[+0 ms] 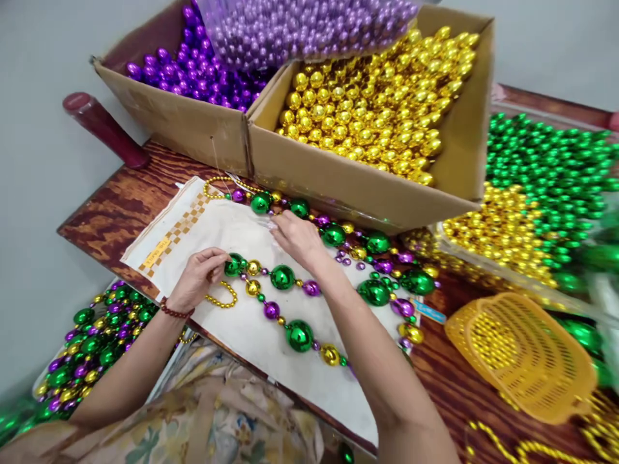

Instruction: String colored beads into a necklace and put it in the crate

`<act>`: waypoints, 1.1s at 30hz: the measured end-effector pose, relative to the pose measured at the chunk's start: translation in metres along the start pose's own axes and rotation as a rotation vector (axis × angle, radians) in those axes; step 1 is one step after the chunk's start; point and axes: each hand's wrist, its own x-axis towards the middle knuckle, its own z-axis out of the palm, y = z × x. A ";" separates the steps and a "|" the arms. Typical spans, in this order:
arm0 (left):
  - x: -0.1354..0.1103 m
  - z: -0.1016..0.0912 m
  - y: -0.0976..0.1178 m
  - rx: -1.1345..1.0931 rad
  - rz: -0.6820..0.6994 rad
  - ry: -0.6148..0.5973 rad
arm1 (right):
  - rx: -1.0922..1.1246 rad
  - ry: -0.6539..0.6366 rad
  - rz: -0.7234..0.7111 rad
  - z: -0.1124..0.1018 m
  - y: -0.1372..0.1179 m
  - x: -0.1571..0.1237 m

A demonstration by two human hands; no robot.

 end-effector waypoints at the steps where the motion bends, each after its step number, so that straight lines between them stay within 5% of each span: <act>1: -0.001 0.000 0.001 0.019 0.016 -0.001 | 0.104 0.058 0.022 -0.007 0.010 -0.024; 3: -0.002 0.000 0.002 0.059 0.049 -0.003 | 0.272 0.066 0.087 -0.021 0.027 -0.078; 7: 0.000 0.007 0.006 0.100 0.086 -0.021 | 0.337 -0.155 0.284 -0.033 0.036 -0.174; 12: -0.001 0.025 0.018 0.134 0.122 -0.085 | -0.127 -0.359 0.405 -0.012 0.024 -0.209; 16: 0.001 0.033 0.030 0.081 0.087 -0.148 | -0.247 -0.286 0.344 -0.014 0.007 -0.188; 24: 0.006 0.034 0.036 0.056 0.047 -0.179 | 0.338 0.243 0.010 -0.012 -0.047 -0.056; 28: 0.009 0.029 0.037 0.127 0.059 -0.178 | 0.299 0.233 -0.029 0.004 -0.056 -0.016; 33: 0.018 0.021 0.034 0.151 0.065 -0.153 | 0.442 0.197 -0.022 0.011 -0.051 -0.011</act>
